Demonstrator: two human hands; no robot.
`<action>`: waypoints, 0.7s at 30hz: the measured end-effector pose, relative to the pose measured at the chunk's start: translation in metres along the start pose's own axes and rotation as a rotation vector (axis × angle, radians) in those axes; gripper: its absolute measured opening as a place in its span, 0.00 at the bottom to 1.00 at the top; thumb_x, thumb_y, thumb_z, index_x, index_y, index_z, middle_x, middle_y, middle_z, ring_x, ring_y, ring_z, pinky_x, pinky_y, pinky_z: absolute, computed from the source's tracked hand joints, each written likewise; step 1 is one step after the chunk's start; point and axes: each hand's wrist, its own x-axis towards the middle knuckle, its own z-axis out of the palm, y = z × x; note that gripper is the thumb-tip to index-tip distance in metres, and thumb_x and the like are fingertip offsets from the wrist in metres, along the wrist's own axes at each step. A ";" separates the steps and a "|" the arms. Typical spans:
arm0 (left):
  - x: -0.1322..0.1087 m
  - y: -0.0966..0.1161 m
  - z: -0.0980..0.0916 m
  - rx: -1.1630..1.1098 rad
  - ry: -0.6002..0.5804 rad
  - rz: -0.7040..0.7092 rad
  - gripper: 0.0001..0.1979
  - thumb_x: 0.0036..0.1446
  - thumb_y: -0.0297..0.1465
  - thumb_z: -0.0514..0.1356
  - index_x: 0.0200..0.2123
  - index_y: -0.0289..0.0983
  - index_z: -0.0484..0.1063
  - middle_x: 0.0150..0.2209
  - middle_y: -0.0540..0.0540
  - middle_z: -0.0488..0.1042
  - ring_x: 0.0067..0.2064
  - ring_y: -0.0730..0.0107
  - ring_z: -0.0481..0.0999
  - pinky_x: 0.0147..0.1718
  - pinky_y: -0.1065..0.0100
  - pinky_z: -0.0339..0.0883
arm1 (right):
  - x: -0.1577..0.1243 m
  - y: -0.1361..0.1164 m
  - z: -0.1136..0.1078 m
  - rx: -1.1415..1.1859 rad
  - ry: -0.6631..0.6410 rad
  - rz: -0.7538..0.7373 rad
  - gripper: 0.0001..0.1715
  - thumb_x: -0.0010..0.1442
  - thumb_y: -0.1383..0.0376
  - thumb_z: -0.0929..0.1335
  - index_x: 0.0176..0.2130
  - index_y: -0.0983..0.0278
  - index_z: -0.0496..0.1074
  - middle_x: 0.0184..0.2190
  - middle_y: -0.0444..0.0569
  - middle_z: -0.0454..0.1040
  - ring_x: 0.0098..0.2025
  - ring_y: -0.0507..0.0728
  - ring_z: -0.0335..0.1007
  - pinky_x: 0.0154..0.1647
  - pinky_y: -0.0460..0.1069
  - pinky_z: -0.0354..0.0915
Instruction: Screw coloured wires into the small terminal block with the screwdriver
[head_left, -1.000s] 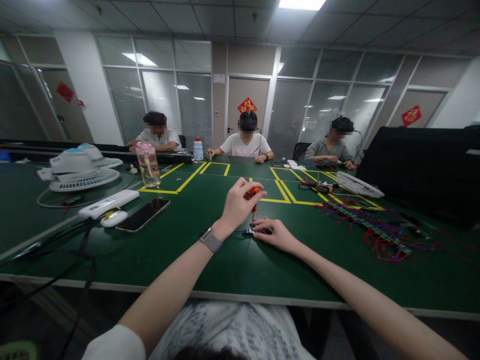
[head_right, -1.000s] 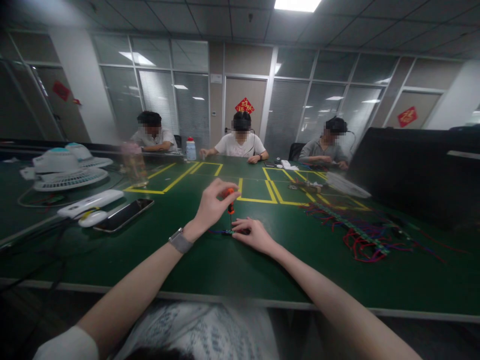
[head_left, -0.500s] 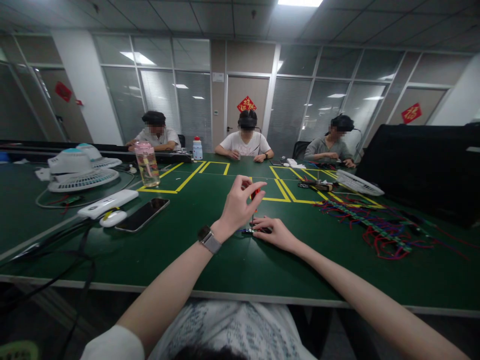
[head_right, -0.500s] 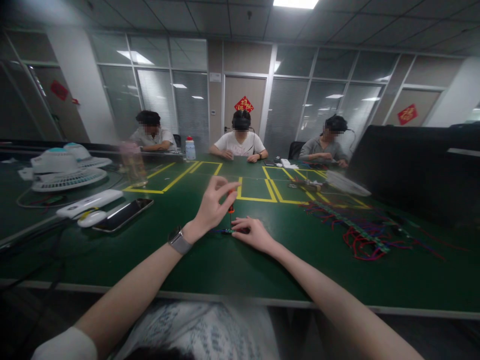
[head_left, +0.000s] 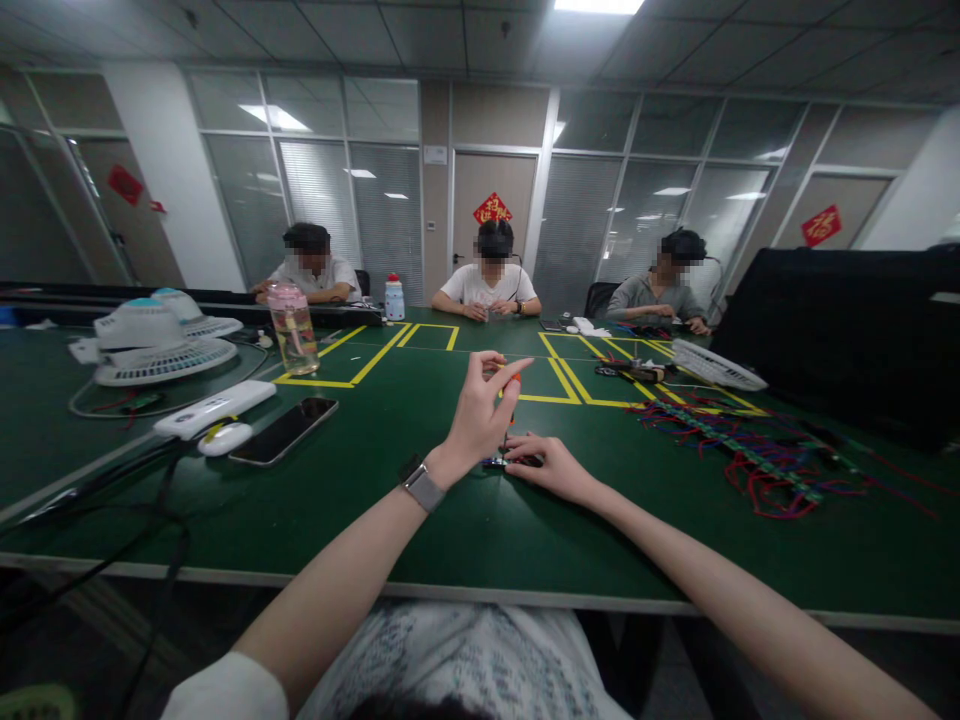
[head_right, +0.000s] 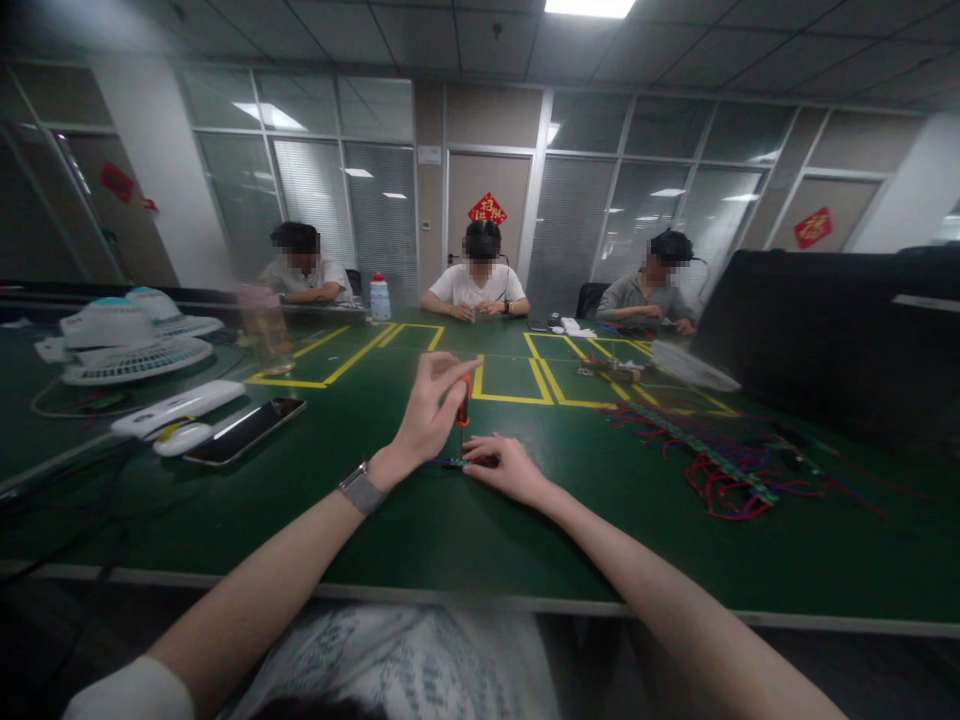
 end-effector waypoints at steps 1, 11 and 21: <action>0.000 -0.002 0.001 -0.077 -0.024 -0.023 0.17 0.63 0.30 0.49 0.52 0.40 0.70 0.48 0.42 0.64 0.48 0.67 0.69 0.49 0.64 0.65 | 0.000 0.000 0.000 -0.003 -0.001 0.001 0.15 0.54 0.56 0.70 0.39 0.60 0.79 0.47 0.53 0.76 0.53 0.63 0.69 0.63 0.64 0.48; 0.001 -0.005 0.000 -0.089 0.054 -0.111 0.12 0.57 0.34 0.59 0.43 0.41 0.76 0.44 0.45 0.65 0.42 0.71 0.71 0.46 0.66 0.66 | 0.000 -0.001 -0.001 0.006 -0.009 0.010 0.16 0.54 0.55 0.70 0.40 0.60 0.79 0.47 0.54 0.76 0.54 0.63 0.68 0.63 0.65 0.47; 0.001 -0.008 0.003 -0.192 0.033 -0.135 0.12 0.56 0.34 0.60 0.44 0.41 0.75 0.40 0.46 0.70 0.42 0.70 0.72 0.41 0.69 0.69 | 0.000 -0.001 -0.001 0.009 -0.005 0.000 0.15 0.54 0.56 0.70 0.39 0.60 0.79 0.48 0.53 0.76 0.54 0.63 0.68 0.63 0.65 0.48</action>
